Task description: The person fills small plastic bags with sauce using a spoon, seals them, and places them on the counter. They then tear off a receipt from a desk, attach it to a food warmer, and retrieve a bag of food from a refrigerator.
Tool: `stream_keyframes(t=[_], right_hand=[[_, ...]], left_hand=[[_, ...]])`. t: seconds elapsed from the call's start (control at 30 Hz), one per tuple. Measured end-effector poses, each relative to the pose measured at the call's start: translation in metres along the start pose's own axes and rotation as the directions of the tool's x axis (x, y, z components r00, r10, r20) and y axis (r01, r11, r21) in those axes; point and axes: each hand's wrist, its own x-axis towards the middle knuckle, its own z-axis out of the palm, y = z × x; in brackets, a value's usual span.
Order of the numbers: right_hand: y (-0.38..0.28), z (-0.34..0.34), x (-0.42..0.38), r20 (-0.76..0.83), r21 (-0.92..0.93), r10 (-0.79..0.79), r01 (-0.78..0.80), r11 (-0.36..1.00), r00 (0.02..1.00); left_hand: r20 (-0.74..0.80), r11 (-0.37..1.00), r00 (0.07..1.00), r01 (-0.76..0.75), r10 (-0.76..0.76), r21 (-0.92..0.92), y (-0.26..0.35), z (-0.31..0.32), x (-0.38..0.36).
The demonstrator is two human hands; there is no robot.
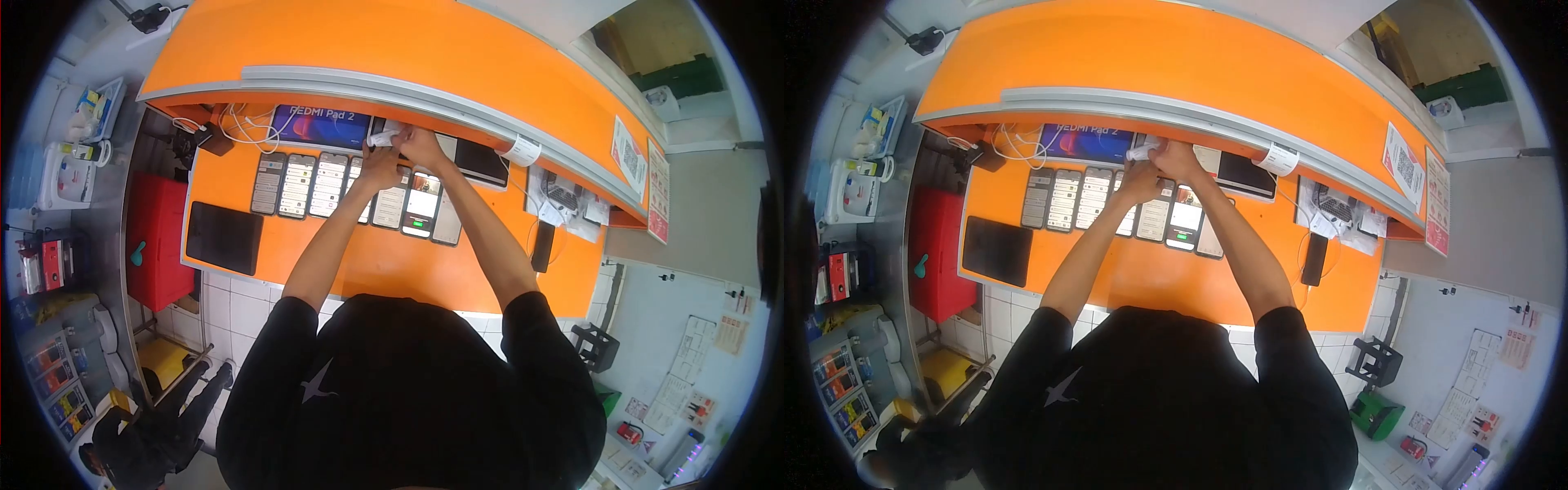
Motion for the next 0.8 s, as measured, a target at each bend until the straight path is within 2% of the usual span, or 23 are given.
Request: stream_keyframes(t=[0.07,0.1,0.17,0.2,0.27,0.3,0.33,0.4,0.43,0.47,0.5,0.53,0.6,0.63,0.7,0.73,0.77,0.8], right_hand=[[-0.004,-0.001,-0.014,-0.035,0.028,0.002,-0.001,1.000,0.999],[0.009,0.002,-0.012,-0.044,0.028,0.001,0.000,1.000,0.999],[0.021,0.009,-0.012,-0.161,0.009,-0.298,0.303,0.953,0.941],[0.021,0.007,-0.014,-0.172,0.006,-0.298,0.303,0.953,0.939],[0.012,0.002,-0.018,0.048,-0.041,-0.002,0.004,0.999,0.999],[0.004,0.000,-0.023,0.052,-0.138,-0.081,0.087,0.987,0.995],[-0.005,-0.001,-0.026,0.045,-0.138,-0.085,0.090,0.986,0.995],[-0.013,0.001,-0.028,0.092,-0.236,0.062,-0.039,0.971,0.994],[-0.013,0.006,-0.030,0.090,-0.237,0.059,-0.036,0.971,0.994],[-0.007,0.013,-0.032,0.002,-0.371,-0.155,0.145,0.917,0.988],[-0.008,0.017,-0.035,-0.053,-0.510,-0.373,0.296,0.808,0.926],[-0.009,0.020,-0.038,-0.048,-0.513,-0.379,0.303,0.803,0.924],[-0.028,0.021,-0.049,-0.071,-0.541,-0.579,0.457,0.706,0.812],[-0.038,0.019,-0.053,-0.066,-0.540,-0.582,0.461,0.704,0.810],[-0.057,0.012,-0.059,0.003,-0.431,-0.378,0.342,0.835,0.926],[-0.060,0.009,-0.058,-0.001,-0.431,-0.375,0.338,0.837,0.927],[-0.060,0.005,-0.053,-0.064,-0.345,-0.405,0.361,0.867,0.912],[-0.061,0.001,-0.052,-0.131,-0.259,-0.430,0.388,0.885,0.893]], left_hand=[[-0.107,0.987,0.994,-0.001,0.018,0.162,0.006,0.000,-0.008],[-0.107,0.986,0.994,-0.007,0.026,0.168,0.006,0.006,-0.011],[-0.409,0.980,0.899,-0.095,0.160,0.175,0.006,0.010,-0.017],[-0.406,0.978,0.898,-0.104,0.171,0.183,0.008,0.008,-0.018],[-0.124,0.985,0.990,-0.043,0.064,0.167,0.007,0.000,-0.014],[-0.169,0.972,0.982,-0.048,0.089,0.231,0.003,0.005,-0.011],[-0.171,0.970,0.981,-0.052,0.094,0.237,0.001,0.005,-0.006],[-0.031,0.975,0.999,-0.019,0.027,0.222,-0.001,0.003,-0.002],[-0.035,0.974,0.999,-0.020,0.029,0.224,-0.002,0.005,-0.003],[-0.103,0.984,0.987,-0.104,0.119,0.145,-0.012,0.015,0.003],[-0.180,0.979,0.963,-0.192,0.202,0.070,-0.016,0.020,0.004],[-0.189,0.979,0.961,-0.190,0.200,0.069,-0.020,0.022,0.009],[-0.231,0.973,0.946,-0.228,0.227,0.020,-0.026,0.023,0.013],[-0.251,0.969,0.938,-0.248,0.240,-0.004,-0.028,0.023,0.015],[-0.284,0.955,0.920,-0.294,0.270,-0.044,-0.028,0.021,0.017],[-0.296,0.945,0.911,-0.320,0.288,-0.064,-0.027,0.024,0.018],[-0.204,0.986,0.968,-0.125,0.145,0.108,0.004,-0.001,-0.013],[-0.199,0.986,0.968,-0.131,0.150,0.108,0.013,-0.007,-0.021]])
